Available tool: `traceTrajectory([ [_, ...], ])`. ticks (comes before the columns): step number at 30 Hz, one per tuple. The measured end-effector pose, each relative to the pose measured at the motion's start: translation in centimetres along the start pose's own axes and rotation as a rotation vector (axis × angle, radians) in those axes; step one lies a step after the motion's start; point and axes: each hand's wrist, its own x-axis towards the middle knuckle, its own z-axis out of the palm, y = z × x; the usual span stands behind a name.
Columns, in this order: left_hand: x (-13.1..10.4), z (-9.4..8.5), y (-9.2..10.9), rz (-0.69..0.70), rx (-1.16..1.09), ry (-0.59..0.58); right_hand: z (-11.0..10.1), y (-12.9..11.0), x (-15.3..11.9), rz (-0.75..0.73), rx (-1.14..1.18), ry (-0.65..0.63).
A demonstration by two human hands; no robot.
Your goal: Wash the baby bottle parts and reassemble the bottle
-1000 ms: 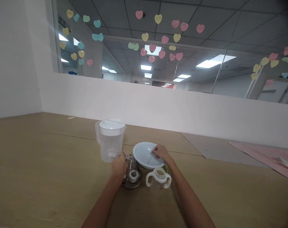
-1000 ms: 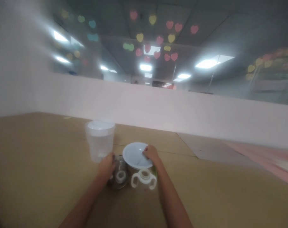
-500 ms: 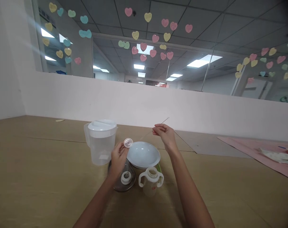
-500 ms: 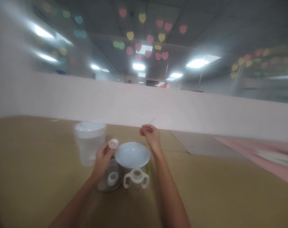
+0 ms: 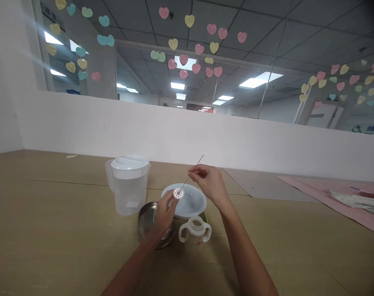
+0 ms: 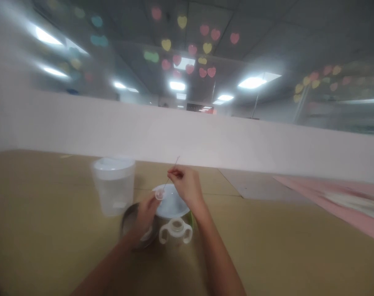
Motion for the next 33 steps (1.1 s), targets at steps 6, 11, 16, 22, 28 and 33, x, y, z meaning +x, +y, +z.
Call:
traceTrajectory([
  [6, -0.8, 0.2, 0.4, 0.013, 0.095, -0.009, 0.5, -1.7, -1.4, -0.038, -0.203, -0.052],
  [11, -1.5, 0.4, 0.9, 0.018, 0.148, 0.031, 0.6, -1.9, -1.6, -0.047, -0.268, -0.055],
  [16, -1.8, 0.6, 1.1, 0.019, 0.169, 0.075, 0.3, -1.5, -1.6, -0.025, -0.285, -0.050],
  [22, -2.0, 0.7, 1.8, 0.019, 0.170, 0.053, 0.2, -1.4, -1.5, -0.005, -0.351, -0.027],
  [28, -2.0, 0.9, 1.8, -0.001, 0.165, 0.068, 0.7, -1.4, -1.8, -0.042, -0.425, -0.093],
  [33, -1.9, 0.9, 1.6, -0.052, 0.122, 0.097, 1.7, -1.4, -2.3, -0.085, -0.493, -0.173],
])
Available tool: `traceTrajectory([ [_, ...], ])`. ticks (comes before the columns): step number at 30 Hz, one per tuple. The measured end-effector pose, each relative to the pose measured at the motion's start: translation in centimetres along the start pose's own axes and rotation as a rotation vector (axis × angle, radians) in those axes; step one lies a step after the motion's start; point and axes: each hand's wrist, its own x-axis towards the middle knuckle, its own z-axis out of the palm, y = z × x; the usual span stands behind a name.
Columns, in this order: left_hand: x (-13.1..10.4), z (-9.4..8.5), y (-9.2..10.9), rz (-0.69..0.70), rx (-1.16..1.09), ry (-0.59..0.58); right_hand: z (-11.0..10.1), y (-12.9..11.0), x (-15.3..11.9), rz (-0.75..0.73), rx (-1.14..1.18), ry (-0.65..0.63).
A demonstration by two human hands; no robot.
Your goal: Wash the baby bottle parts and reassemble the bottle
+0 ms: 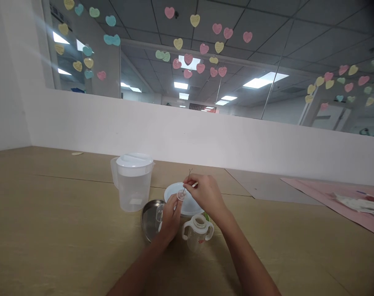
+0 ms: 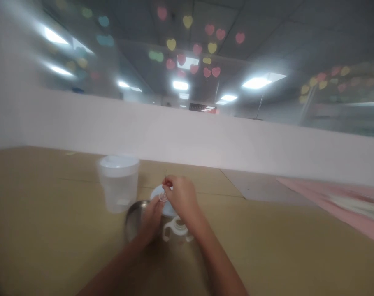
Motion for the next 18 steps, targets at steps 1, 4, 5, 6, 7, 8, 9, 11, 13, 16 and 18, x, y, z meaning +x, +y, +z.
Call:
traceTrajectory([
  [1, 0.0, 0.0, 0.1, -0.008, -0.009, 0.004, 0.2, -0.1, 0.0, -0.003, -0.021, -0.011],
  [4, 0.0, -0.1, 0.6, -0.035, -0.036, 0.010, 0.8, -0.2, -0.1, -0.014, -0.083, -0.051],
  [5, 0.0, -0.1, 0.8, -0.047, -0.048, 0.010, 0.9, -0.1, -0.1, -0.022, -0.099, -0.071],
  [6, 0.0, -0.1, 0.9, -0.060, -0.062, 0.010, 1.1, -0.1, -0.1, -0.030, -0.113, -0.090],
  [7, 0.0, -0.1, 1.0, -0.071, -0.076, 0.010, 1.3, 0.0, -0.1, -0.038, -0.126, -0.108],
  [8, 0.0, -0.1, 1.0, -0.078, -0.088, 0.013, 1.5, 0.0, -0.1, -0.042, -0.136, -0.124],
  [9, 0.1, -0.1, 1.0, -0.077, -0.099, 0.017, 1.7, 0.1, -0.1, -0.044, -0.143, -0.139],
  [11, 0.1, 0.0, 0.6, -0.061, -0.118, 0.029, 2.1, 0.2, -0.1, -0.045, -0.155, -0.168],
  [13, 0.1, 0.1, 0.2, -0.046, -0.128, 0.036, 2.5, 0.2, -0.1, -0.050, -0.168, -0.191],
  [16, 0.0, 0.2, -0.2, -0.044, -0.124, 0.025, 3.0, 0.1, -0.1, -0.063, -0.210, -0.196],
  [18, 0.0, 0.2, -0.1, -0.042, -0.116, 0.013, 3.3, 0.2, -0.1, -0.067, -0.242, -0.204],
])
